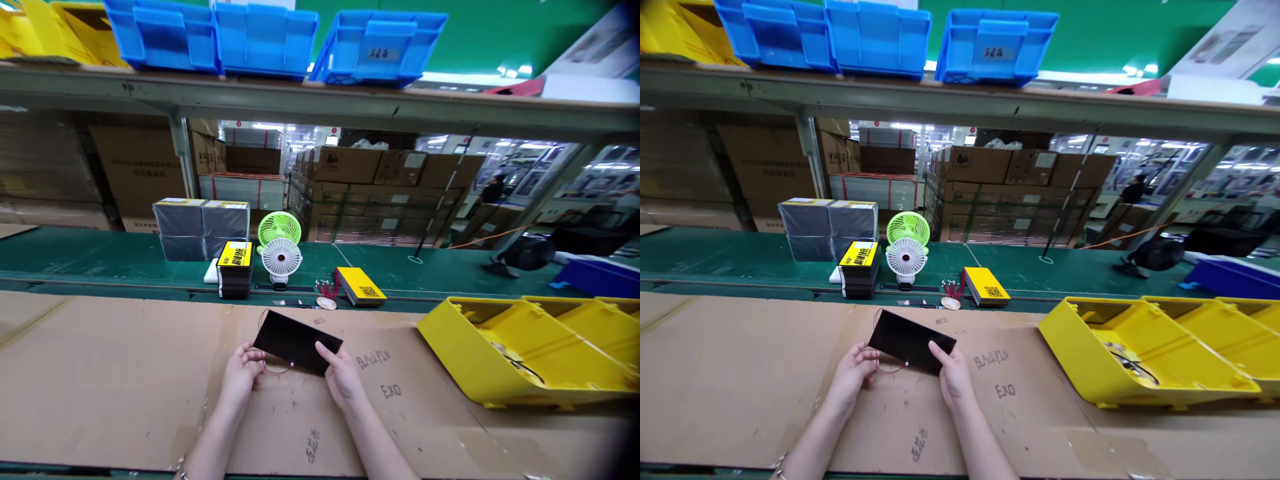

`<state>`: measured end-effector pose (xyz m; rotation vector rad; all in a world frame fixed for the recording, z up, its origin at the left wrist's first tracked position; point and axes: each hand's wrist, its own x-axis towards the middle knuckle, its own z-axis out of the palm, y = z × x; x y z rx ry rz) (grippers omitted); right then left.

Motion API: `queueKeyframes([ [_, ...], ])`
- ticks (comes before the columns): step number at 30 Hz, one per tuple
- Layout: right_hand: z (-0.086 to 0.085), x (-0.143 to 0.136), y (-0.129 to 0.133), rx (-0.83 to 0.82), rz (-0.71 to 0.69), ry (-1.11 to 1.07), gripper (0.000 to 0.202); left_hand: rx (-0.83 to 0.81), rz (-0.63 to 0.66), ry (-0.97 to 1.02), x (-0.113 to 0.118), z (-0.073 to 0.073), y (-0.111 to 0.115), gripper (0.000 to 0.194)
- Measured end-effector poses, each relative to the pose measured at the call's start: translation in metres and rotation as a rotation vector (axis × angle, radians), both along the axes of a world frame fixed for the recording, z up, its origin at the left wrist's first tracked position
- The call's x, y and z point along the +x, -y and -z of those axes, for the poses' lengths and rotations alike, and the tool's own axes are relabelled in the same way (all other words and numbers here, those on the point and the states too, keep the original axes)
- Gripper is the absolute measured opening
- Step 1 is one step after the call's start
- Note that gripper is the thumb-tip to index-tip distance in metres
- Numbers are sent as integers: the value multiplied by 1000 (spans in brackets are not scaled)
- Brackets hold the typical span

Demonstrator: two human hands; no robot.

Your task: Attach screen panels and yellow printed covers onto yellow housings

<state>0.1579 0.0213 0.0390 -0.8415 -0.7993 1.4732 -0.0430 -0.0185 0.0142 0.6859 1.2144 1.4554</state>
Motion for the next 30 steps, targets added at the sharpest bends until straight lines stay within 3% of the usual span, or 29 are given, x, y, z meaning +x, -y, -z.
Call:
queueKeyframes([
  [11,-4,-1,2,-17,-13,12,42,84,-14,-93,0,6,-3,38],
  [17,-9,-3,6,-27,10,2,41,52,8,-131,-1,-5,0,27],
  [30,1,0,1,-34,6,68,41,12,12,-200,-4,-2,2,28],
])
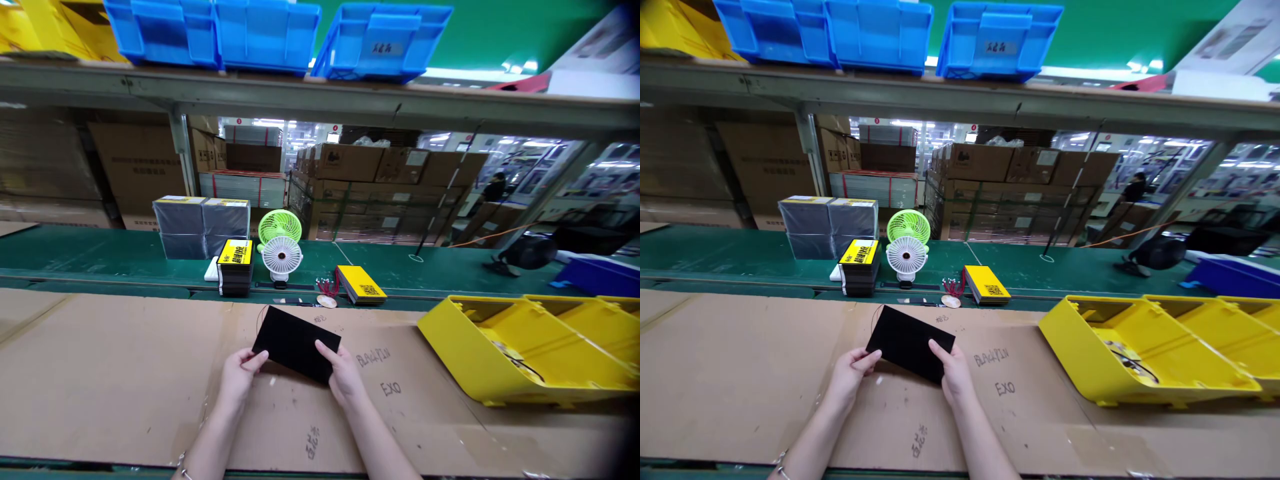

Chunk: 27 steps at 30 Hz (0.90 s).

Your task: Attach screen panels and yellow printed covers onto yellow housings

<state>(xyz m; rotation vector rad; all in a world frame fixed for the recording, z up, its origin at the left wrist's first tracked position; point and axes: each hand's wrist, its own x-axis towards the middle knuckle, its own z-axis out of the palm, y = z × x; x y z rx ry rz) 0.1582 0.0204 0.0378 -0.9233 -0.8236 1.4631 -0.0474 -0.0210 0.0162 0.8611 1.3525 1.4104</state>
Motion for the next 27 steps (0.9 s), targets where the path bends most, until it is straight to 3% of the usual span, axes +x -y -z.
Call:
queueKeyframes([
  [7,-1,0,1,11,68,29,42,1,55,90,2,-3,0,27],
  [13,2,1,-2,11,104,30,41,-3,29,143,2,-3,-1,35],
  [27,-3,-3,0,17,159,38,41,-40,47,33,2,7,-4,35],
])
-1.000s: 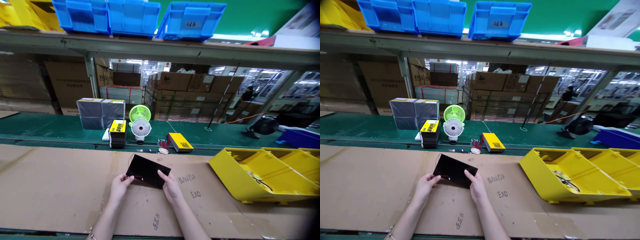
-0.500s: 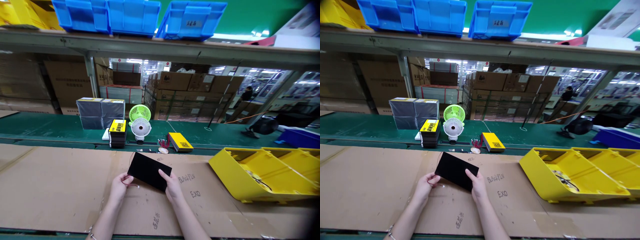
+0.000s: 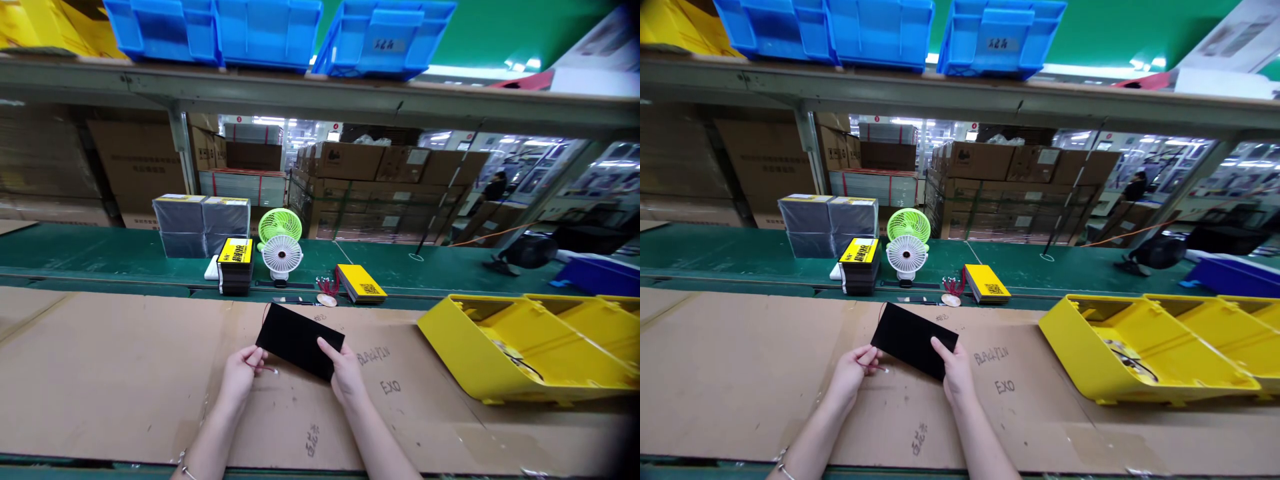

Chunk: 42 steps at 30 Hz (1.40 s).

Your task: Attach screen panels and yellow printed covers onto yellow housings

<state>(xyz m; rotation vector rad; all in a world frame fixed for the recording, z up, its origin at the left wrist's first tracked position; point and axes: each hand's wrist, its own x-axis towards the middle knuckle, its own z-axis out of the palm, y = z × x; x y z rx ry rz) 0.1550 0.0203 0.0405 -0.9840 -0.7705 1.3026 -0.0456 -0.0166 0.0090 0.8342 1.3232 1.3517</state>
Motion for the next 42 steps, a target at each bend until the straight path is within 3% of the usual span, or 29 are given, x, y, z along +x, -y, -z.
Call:
queueKeyframes([
  [7,-2,-1,2,15,6,14,39,73,10,-180,5,-1,2,32],
  [15,-2,1,1,12,-8,17,39,165,-146,-503,1,-5,9,25],
  [21,4,4,-2,-13,-33,2,40,261,-199,-676,2,-18,16,22],
  [32,6,8,-4,-52,-154,-109,41,326,-266,-525,5,-38,20,22],
  [42,4,9,-2,-11,-149,-51,44,286,-248,-357,3,-31,15,23],
])
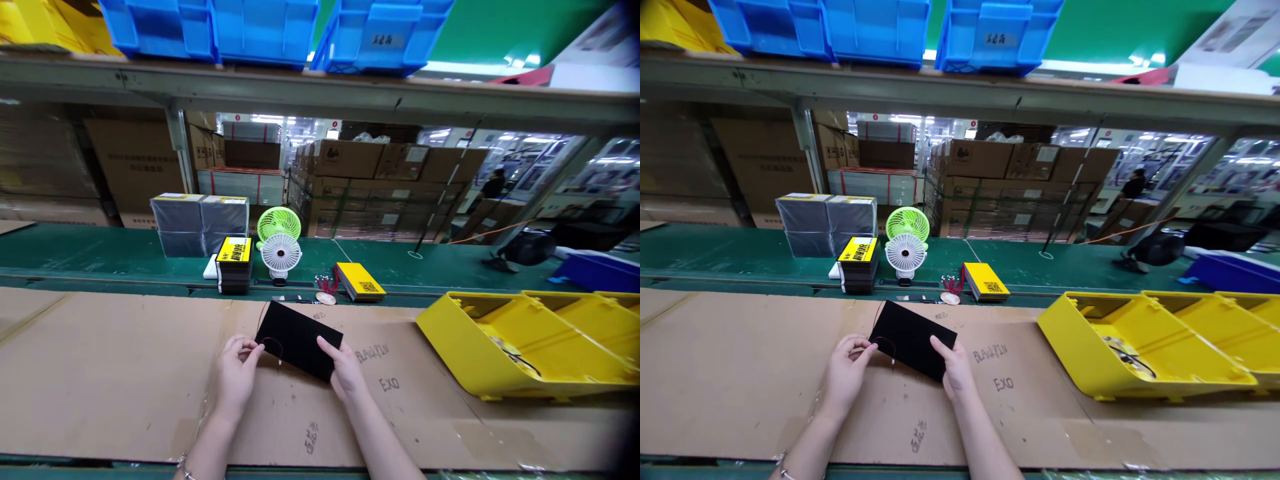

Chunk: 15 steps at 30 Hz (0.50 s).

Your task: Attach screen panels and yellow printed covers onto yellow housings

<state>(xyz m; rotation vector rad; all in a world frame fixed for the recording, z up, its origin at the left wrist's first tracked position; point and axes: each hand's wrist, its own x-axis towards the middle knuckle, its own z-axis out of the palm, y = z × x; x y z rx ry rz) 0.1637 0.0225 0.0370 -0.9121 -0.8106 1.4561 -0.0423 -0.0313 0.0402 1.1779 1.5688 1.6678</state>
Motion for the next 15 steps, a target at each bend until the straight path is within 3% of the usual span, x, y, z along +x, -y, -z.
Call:
queueKeyframes([
  [6,-2,-1,1,-14,17,26,43,-123,38,135,-3,7,-5,27],
  [15,-7,-4,4,-9,24,42,43,-129,67,309,-4,12,-8,33],
])
